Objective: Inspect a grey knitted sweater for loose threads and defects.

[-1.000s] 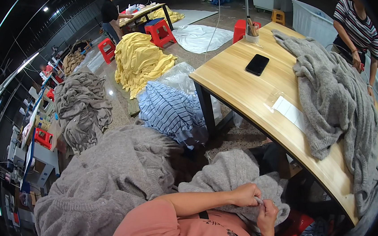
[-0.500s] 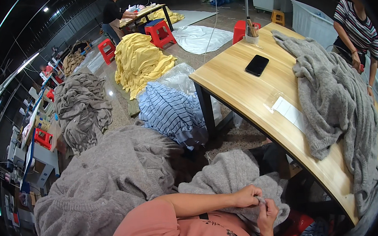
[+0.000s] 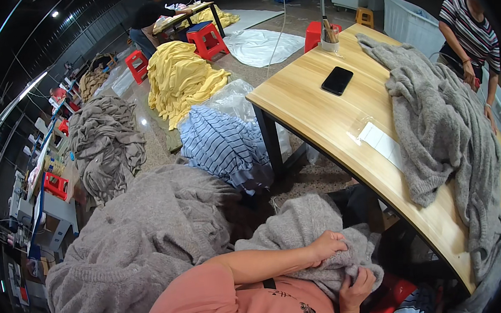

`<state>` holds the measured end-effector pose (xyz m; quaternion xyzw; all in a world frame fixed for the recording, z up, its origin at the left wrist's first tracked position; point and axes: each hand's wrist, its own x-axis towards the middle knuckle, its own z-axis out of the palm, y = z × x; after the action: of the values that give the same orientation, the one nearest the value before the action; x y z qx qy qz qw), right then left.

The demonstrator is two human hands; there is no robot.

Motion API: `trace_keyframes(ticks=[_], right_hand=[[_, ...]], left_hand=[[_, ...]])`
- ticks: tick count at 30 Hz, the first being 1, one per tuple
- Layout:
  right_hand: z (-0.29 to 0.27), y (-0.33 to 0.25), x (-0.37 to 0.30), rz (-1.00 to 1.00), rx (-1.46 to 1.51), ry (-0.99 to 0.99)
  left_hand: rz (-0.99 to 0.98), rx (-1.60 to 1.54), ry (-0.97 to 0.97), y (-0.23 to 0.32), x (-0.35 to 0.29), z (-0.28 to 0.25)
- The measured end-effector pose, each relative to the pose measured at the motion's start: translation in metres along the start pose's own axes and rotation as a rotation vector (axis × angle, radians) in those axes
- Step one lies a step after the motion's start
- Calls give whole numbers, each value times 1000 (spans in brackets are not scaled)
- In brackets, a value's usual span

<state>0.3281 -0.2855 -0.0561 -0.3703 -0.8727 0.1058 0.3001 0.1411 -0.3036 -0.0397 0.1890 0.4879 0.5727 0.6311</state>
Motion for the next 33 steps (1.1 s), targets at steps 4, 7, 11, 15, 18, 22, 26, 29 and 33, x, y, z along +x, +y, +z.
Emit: trace_keyframes(ticks=[4, 7, 11, 15, 18, 22, 26, 29, 33], right_hand=[[4, 22, 2, 53, 6, 20], [4, 29, 9, 198, 212, 10], [-6, 29, 17, 832, 857, 169], [-22, 29, 20, 883, 1582, 271], [-27, 31, 21, 773, 1323, 108], [-17, 34, 16, 701, 1027, -210], [-7, 26, 11, 624, 824, -148], [-22, 19, 20, 418, 626, 80], [-45, -6, 38, -290, 407, 74]], left_hand=[[-60, -58, 15, 9, -2, -1], [-58, -102, 104, 17, -3, -4], [-117, -310, 134, 25, -4, -7], [-109, -315, 296, 35, -3, -3], [-133, -358, 266, 53, 4, -9], [-71, -413, 180, 64, 8, -21], [-58, -414, 169, 62, 7, -21], [58, -272, 235, 59, 5, -8], [123, 46, 171, 43, -6, 23]])
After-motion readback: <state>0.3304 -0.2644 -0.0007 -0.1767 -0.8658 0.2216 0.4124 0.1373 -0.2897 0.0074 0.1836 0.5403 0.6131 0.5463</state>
